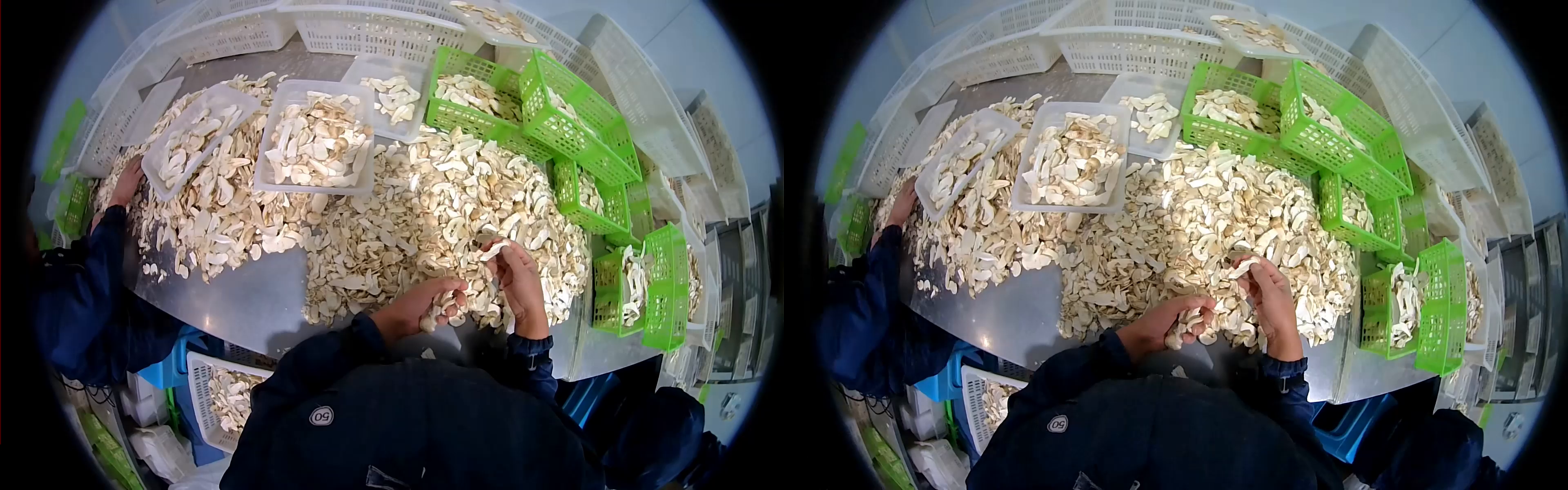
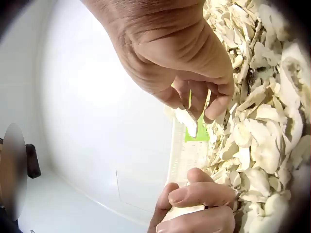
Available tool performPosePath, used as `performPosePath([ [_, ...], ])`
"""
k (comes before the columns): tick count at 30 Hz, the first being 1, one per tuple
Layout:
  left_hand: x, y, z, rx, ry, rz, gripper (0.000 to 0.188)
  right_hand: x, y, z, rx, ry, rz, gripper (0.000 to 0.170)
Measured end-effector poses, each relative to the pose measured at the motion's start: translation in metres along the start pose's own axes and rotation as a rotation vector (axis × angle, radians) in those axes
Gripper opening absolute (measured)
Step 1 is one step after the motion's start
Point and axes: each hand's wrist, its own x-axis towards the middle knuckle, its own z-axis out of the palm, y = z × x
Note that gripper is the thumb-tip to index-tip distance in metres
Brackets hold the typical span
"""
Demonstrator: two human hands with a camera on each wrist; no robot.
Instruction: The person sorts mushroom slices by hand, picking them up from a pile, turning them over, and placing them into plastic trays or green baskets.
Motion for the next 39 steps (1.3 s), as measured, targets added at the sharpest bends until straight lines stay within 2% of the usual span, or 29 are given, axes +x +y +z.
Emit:
performPosePath([
  [1,0.0,0.0,0.0,-0.006,-0.009,0.001,0.029,0.0,0.001,0.0,-0.015,0.041,-0.009,0.019],
  [4,-0.003,0.003,0.004,0.007,0.012,-0.004,0.028,0.0,0.002,-0.007,-0.145,0.003,-0.029,0.018],
  [7,-0.001,0.001,0.002,0.017,0.014,0.001,0.027,-0.008,-0.005,-0.011,-0.17,-0.116,0.034,0.018],
  [9,0.0,0.0,0.0,0.029,0.004,0.008,0.027,-0.018,-0.02,-0.014,-0.219,-0.045,0.039,0.021],
  [10,0.0,0.0,-0.001,0.035,-0.001,0.011,0.027,-0.023,-0.035,-0.016,-0.262,0.063,0.042,0.023],
  [11,0.001,0.0,-0.001,0.033,-0.001,0.006,0.027,-0.016,-0.036,-0.047,-0.308,0.053,-0.049,0.025],
  [12,0.001,-0.001,-0.002,0.031,-0.001,0.001,0.027,-0.018,-0.047,-0.067,-0.328,0.145,-0.153,0.026],
  [13,0.001,-0.002,-0.002,0.03,-0.001,-0.006,0.027,-0.025,-0.076,-0.076,-0.493,0.272,-0.248,0.025],
  [14,0.0,-0.001,-0.001,0.043,0.003,-0.006,0.028,-0.023,-0.091,-0.108,-0.377,0.335,-0.445,0.025],
  [15,-0.001,-0.001,0.0,0.056,0.006,-0.007,0.029,-0.013,-0.099,-0.159,-0.036,0.464,-0.561,0.025],
  [16,-0.002,0.0,0.002,0.069,0.007,-0.01,0.029,-0.025,-0.128,-0.152,0.166,0.476,-0.699,0.025],
  [17,-0.004,0.001,0.004,0.071,0.015,-0.017,0.029,-0.033,-0.149,-0.135,0.303,0.595,-0.745,0.024],
  [19,-0.007,0.006,0.009,0.078,0.031,-0.025,0.029,-0.033,-0.158,-0.121,0.342,0.677,-0.833,0.027],
  [21,-0.002,0.003,0.003,0.084,0.014,-0.013,0.025,-0.022,-0.129,-0.138,-0.031,0.588,-0.674,0.029],
  [22,-0.002,0.002,0.002,0.072,-0.001,-0.012,0.025,-0.01,-0.108,-0.148,-0.185,0.435,-0.558,0.028],
  [23,-0.002,0.0,0.001,0.062,-0.016,-0.013,0.024,-0.019,-0.102,-0.08,-0.59,0.516,-0.461,0.024],
  [24,-0.001,-0.001,0.0,0.065,-0.015,-0.013,0.024,-0.013,-0.087,-0.066,-0.661,0.244,-0.379,0.021],
  [25,-0.001,0.0,0.0,0.07,-0.015,-0.011,0.024,0.013,-0.046,-0.083,-0.691,0.104,-0.392,0.024],
  [27,0.0,0.0,-0.001,0.071,-0.008,-0.006,0.024,0.004,-0.041,-0.022,-1.063,0.059,-0.386,0.03],
  [29,0.0,0.0,-0.001,0.058,0.008,0.004,0.026,0.014,-0.022,-0.003,-1.115,0.04,-0.356,0.034],
  [30,0.0,0.002,0.0,0.059,0.011,0.005,0.025,0.017,-0.016,-0.002,-1.164,0.035,-0.451,0.029],
  [33,-0.004,0.006,0.006,0.062,0.019,0.01,0.025,0.016,-0.025,-0.01,-1.119,0.036,-0.352,0.021],
  [34,-0.006,0.007,0.008,0.068,0.02,0.012,0.025,0.014,-0.03,-0.015,-0.986,0.016,-0.245,0.019],
  [37,-0.004,0.003,0.005,0.049,0.005,-0.006,0.025,0.005,-0.042,-0.039,-0.726,-0.052,-0.115,0.02],
  [39,-0.004,0.002,0.007,0.046,0.006,-0.004,0.026,-0.001,-0.042,-0.047,-0.648,-0.018,-0.073,0.022],
])
